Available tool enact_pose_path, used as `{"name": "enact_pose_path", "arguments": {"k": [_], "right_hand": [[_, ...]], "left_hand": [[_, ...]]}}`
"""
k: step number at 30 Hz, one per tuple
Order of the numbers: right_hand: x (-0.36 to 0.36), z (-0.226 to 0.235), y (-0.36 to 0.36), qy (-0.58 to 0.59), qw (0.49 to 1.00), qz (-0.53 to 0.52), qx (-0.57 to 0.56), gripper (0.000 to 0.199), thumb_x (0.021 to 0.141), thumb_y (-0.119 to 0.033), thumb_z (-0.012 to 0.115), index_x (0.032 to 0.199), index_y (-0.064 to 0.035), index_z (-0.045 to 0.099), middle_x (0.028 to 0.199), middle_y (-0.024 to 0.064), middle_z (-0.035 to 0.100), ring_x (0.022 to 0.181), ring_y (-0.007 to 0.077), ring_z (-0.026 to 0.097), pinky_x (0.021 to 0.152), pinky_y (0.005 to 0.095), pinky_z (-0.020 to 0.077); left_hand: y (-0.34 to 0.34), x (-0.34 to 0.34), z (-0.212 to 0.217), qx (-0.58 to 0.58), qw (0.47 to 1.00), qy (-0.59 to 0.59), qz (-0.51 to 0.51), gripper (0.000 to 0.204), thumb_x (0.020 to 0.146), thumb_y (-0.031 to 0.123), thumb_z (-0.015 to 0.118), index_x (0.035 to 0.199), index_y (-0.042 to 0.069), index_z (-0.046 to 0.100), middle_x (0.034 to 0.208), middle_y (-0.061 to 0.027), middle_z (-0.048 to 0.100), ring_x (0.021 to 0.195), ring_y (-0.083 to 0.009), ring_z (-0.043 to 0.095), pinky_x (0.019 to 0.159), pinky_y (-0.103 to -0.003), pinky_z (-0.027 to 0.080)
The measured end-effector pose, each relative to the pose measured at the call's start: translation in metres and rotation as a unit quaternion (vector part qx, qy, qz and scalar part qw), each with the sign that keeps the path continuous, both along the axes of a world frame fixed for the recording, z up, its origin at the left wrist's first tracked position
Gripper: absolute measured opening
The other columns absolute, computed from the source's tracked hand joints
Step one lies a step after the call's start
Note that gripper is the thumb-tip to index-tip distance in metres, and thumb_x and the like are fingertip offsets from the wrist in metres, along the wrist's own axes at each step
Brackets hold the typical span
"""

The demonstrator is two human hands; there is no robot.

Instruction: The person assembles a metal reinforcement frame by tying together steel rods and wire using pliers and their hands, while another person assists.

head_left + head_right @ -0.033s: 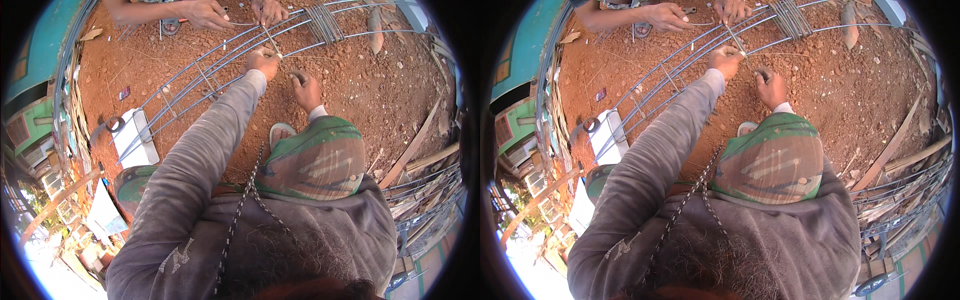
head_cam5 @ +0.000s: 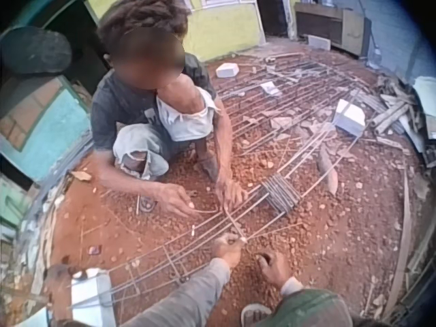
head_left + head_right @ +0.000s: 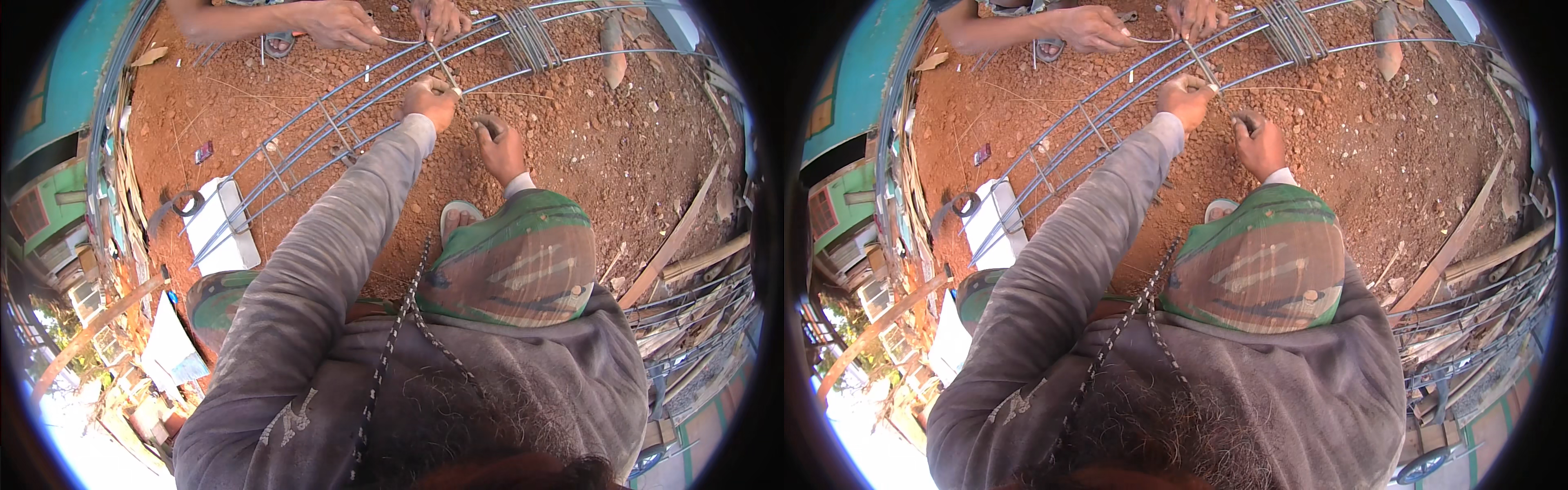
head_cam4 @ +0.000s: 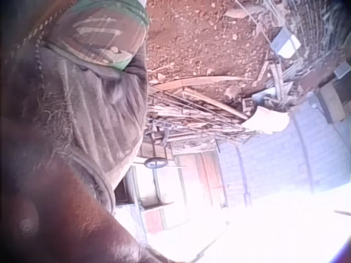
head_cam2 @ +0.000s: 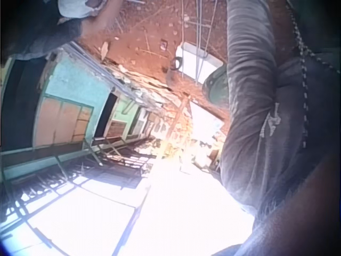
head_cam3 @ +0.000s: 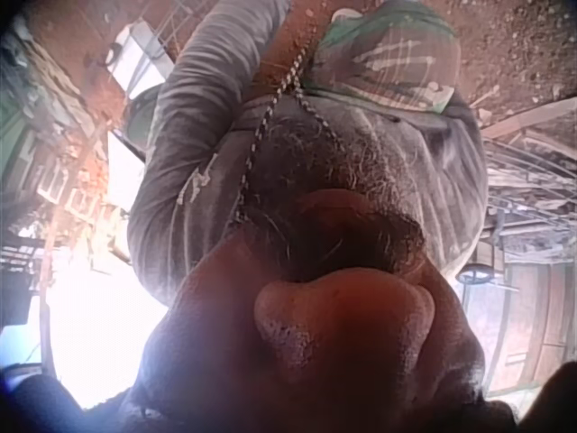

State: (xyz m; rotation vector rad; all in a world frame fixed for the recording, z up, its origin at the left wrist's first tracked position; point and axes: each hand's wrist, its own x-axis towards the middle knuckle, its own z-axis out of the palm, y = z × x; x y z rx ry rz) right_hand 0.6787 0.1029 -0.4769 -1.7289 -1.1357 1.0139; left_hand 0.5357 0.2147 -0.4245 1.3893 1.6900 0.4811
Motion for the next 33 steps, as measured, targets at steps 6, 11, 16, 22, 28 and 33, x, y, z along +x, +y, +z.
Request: {"name": "enact_pose_path", "arguments": {"k": [6,11,16,22,28,33], "right_hand": [[0.026,0.058,0.031,-0.070,0.994,0.064,0.059,0.022,0.095,-0.021,0.068,0.106,-0.0046,0.076,0.098,0.0174,0.075,0.089,0.0371,0.072,0.081,0.0439,0.0562],[0.046,0.072,0.081,-0.258,0.948,0.160,0.099,0.022,0.094,-0.023,0.065,0.107,-0.0098,0.078,0.103,0.0153,0.075,0.098,0.0377,0.070,0.087,0.0459,0.0548],[0.044,0.064,0.128,-0.418,0.873,0.251,0.001,0.024,0.091,-0.029,0.064,0.105,-0.0199,0.081,0.120,0.0108,0.073,0.115,0.0344,0.067,0.108,0.0612,0.0402],[0.032,0.066,0.136,-0.338,0.898,0.266,-0.094,0.028,0.091,-0.031,0.064,0.113,-0.0216,0.078,0.119,0.0114,0.075,0.114,0.0346,0.070,0.113,0.0634,0.0352],[0.046,0.044,0.117,-0.366,0.873,0.314,-0.074,0.022,0.092,-0.027,0.063,0.107,-0.0179,0.077,0.119,0.0135,0.072,0.118,0.0356,0.065,0.111,0.0602,0.0357],[0.023,0.037,0.052,-0.393,0.902,0.098,0.149,0.028,0.090,-0.025,0.069,0.115,-0.0117,0.068,0.121,0.0119,0.064,0.120,0.0355,0.057,0.105,0.0518,0.0424]], "left_hand": [[-0.008,0.001,0.012,0.027,1.000,0.003,-0.010,0.026,0.085,0.028,0.080,0.093,0.004,0.074,0.085,-0.0075,0.074,0.077,-0.0193,0.068,0.075,-0.035,0.053],[-0.014,0.002,0.002,0.072,0.996,0.035,-0.026,0.024,0.089,0.030,0.078,0.095,0.008,0.069,0.085,-0.0072,0.073,0.081,-0.0213,0.069,0.081,-0.036,0.051],[-0.020,0.004,0.016,0.100,0.988,0.085,-0.080,0.026,0.087,0.035,0.079,0.094,0.012,0.069,0.086,-0.0077,0.075,0.086,-0.0262,0.070,0.092,-0.041,0.043],[-0.019,0.000,0.015,0.122,0.977,0.129,-0.115,0.023,0.089,0.035,0.079,0.093,0.015,0.069,0.088,-0.0067,0.076,0.089,-0.0293,0.071,0.096,-0.045,0.035],[-0.019,0.004,0.008,0.111,0.985,0.092,-0.099,0.022,0.088,0.034,0.079,0.091,0.015,0.069,0.085,-0.0047,0.075,0.088,-0.0283,0.071,0.095,-0.046,0.037],[-0.016,-0.001,0.008,0.105,0.986,0.093,-0.094,0.023,0.088,0.034,0.079,0.090,0.014,0.070,0.083,-0.0045,0.075,0.087,-0.0279,0.071,0.097,-0.046,0.038]]}}
